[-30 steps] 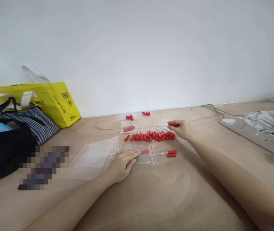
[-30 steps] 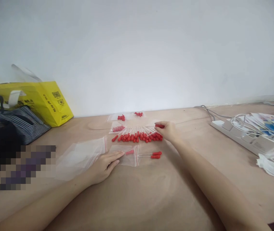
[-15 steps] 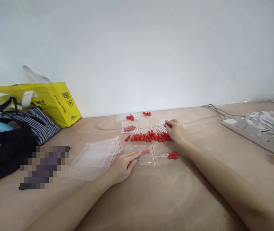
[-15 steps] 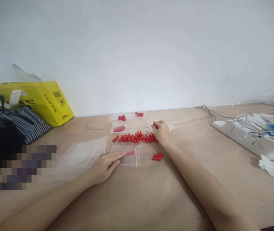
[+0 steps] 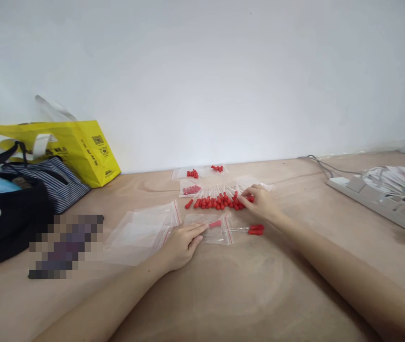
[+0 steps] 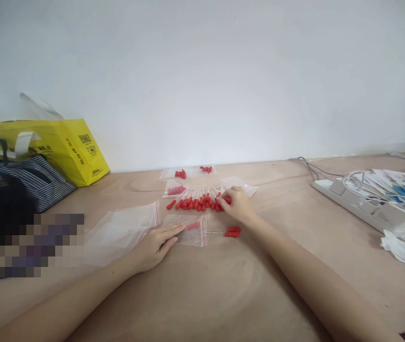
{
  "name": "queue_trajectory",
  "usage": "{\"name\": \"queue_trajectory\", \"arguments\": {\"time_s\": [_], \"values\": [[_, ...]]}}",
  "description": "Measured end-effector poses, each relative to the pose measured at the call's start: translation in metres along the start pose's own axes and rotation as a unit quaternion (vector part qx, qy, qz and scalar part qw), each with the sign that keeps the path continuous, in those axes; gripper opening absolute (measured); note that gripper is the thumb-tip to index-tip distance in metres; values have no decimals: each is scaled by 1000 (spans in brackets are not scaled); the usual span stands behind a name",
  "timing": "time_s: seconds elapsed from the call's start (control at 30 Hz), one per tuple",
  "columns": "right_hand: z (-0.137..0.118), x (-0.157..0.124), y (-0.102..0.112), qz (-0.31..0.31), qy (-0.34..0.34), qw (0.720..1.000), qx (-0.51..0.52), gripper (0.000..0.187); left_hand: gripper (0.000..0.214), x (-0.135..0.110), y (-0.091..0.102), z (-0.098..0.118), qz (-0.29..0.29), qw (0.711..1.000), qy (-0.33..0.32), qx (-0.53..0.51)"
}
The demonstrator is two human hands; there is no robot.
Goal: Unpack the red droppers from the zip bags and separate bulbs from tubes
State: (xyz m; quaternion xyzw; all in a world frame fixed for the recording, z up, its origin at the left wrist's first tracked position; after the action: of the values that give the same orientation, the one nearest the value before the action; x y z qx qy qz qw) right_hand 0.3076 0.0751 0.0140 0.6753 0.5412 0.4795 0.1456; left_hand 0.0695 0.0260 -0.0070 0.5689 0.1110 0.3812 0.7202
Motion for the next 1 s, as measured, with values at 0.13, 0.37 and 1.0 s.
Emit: {"name": "queue_trajectory", "arguments": {"time_s": [0.13,0.37,1.0], "values": [[-7,-33,8,-208,95,969,88,31,37,1,-2,-2,-2,1000,2,8],[3,-48,0,-342,57,935,76,25,36,1,0,1,0,1000,2,0],[11,-5,23,-111,28,989,96,36,36,1,0,0,-2,1000,5,12]]}}
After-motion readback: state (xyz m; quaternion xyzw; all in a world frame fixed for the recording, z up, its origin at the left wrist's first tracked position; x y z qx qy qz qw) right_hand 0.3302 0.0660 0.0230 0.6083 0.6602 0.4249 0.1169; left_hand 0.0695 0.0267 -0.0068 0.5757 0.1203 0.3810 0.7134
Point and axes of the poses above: each hand's wrist, its own x-axis towards the middle knuckle, its own y-axis out of the back of the hand, z = x × y, the point moved 5 cm from there along x, towards the middle knuckle, and after that the axes turned 2 degrees about -y, right-handed, at the moved point
